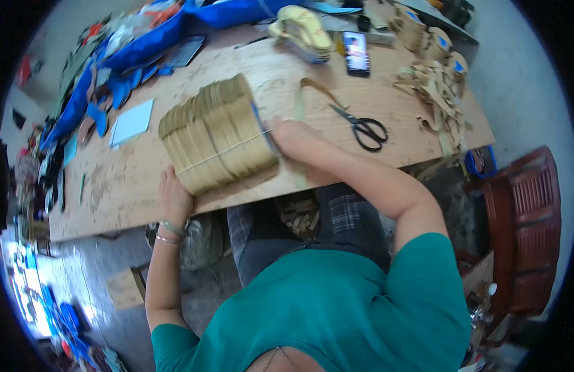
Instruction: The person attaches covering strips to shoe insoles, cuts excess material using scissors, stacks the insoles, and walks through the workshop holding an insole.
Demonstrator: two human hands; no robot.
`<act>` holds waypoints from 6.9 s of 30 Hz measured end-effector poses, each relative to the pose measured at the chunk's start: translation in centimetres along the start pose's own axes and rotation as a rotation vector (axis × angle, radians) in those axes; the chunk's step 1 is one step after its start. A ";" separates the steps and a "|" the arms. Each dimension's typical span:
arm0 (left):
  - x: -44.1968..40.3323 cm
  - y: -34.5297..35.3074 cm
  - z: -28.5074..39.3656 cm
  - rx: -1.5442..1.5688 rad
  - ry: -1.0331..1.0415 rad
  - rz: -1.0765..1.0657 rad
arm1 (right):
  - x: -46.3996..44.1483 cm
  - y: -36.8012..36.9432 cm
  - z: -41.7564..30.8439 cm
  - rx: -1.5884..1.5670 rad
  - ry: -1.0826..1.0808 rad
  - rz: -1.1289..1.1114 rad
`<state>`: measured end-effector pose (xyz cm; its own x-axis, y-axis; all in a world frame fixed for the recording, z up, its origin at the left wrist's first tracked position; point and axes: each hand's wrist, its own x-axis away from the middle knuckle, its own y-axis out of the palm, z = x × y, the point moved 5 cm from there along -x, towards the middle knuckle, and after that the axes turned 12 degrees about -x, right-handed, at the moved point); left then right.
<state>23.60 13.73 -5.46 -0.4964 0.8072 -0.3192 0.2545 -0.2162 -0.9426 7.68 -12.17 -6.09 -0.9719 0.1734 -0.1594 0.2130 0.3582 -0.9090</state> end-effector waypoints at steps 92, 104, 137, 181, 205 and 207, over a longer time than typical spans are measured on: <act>-50.0 2.5 60.2 1.775 0.275 -0.436 | 11.2 -36.9 40.9 -1.176 0.217 0.748; -47.3 6.6 63.7 1.828 0.072 -0.562 | 13.1 -35.2 48.4 -1.140 0.509 0.658; -20.4 -26.7 40.0 1.270 1.330 -0.068 | 26.1 -31.2 25.4 -0.681 0.232 1.153; -2.2 -31.1 20.3 0.969 0.519 0.960 | 22.5 -28.8 -18.0 -1.655 -0.612 0.566; -5.6 -28.4 20.7 0.868 0.438 0.689 | 26.2 -18.6 -0.5 -1.045 -0.054 0.525; -6.6 -28.1 20.4 0.862 0.460 0.662 | 27.7 -14.7 3.2 -0.879 0.266 0.539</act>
<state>2.83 3.26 21.11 -0.0876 0.4824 -0.8715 -0.3824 -0.8242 -0.4178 -22.72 -15.53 1.60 -0.6969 0.6635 -0.2721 0.7098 0.6924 -0.1296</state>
